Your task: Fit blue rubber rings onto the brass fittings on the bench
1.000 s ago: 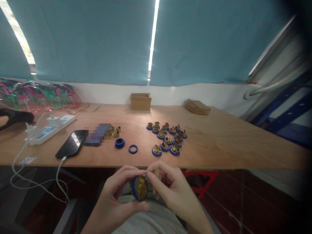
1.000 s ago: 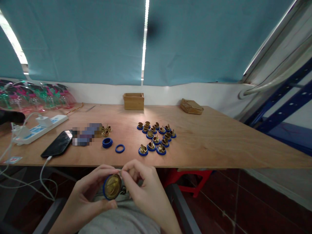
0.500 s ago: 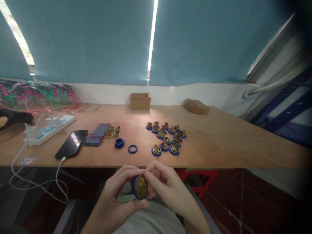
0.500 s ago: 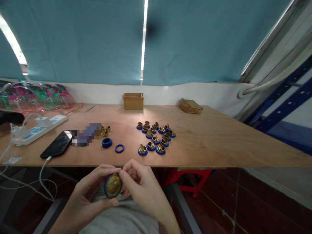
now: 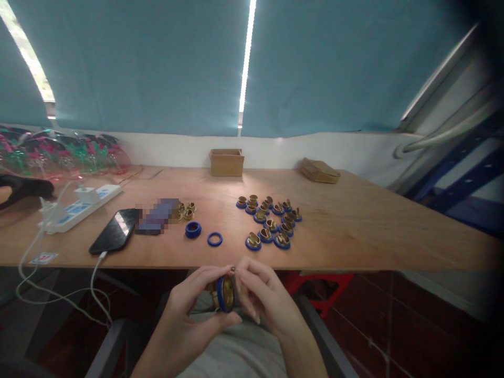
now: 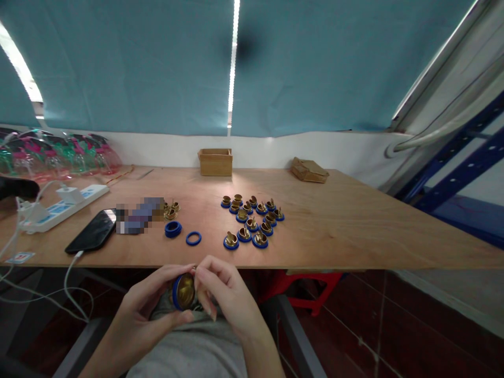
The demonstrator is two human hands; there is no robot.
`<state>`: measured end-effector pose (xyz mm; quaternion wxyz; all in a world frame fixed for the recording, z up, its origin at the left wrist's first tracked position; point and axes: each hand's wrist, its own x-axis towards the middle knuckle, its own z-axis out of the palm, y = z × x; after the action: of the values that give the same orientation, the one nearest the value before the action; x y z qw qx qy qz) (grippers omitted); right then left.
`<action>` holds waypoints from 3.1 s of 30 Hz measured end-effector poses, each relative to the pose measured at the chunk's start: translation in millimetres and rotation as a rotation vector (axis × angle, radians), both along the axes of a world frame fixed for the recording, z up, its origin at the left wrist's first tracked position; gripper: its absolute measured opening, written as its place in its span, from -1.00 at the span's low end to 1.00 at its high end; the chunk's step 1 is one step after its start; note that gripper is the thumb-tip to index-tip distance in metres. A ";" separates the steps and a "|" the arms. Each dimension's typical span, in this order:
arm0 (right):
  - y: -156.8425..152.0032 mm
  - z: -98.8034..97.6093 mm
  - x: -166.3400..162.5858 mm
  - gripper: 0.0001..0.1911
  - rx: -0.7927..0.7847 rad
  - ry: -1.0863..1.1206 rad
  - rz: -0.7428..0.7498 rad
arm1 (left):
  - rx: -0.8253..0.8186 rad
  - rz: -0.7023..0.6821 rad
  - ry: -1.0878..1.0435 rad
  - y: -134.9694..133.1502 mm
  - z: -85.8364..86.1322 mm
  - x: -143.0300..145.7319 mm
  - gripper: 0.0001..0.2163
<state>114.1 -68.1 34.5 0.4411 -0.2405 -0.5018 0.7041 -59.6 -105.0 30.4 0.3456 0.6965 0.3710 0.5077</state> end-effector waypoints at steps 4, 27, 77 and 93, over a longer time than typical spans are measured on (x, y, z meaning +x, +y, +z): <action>1.9 -6.2 -4.1 -0.70 -0.024 0.061 0.058 | 0.006 0.016 0.000 0.1 0.5 -0.3 -0.45; -3.4 3.4 1.6 -0.73 0.166 -0.181 -0.018 | 0.148 0.085 0.147 1.5 11.5 2.8 -0.55; -39.3 40.6 -7.7 -0.85 1.237 -0.697 -0.448 | 0.346 0.088 -0.202 -9.4 11.6 7.5 -0.56; -32.1 27.2 -16.2 -0.87 1.265 -0.558 -0.552 | 0.343 0.110 -0.213 -7.7 9.4 9.5 -0.63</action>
<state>97.8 -100.2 61.7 0.5123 -0.2280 -0.8260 0.0572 -50.1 -112.7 39.8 0.2311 0.6662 0.2780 0.6523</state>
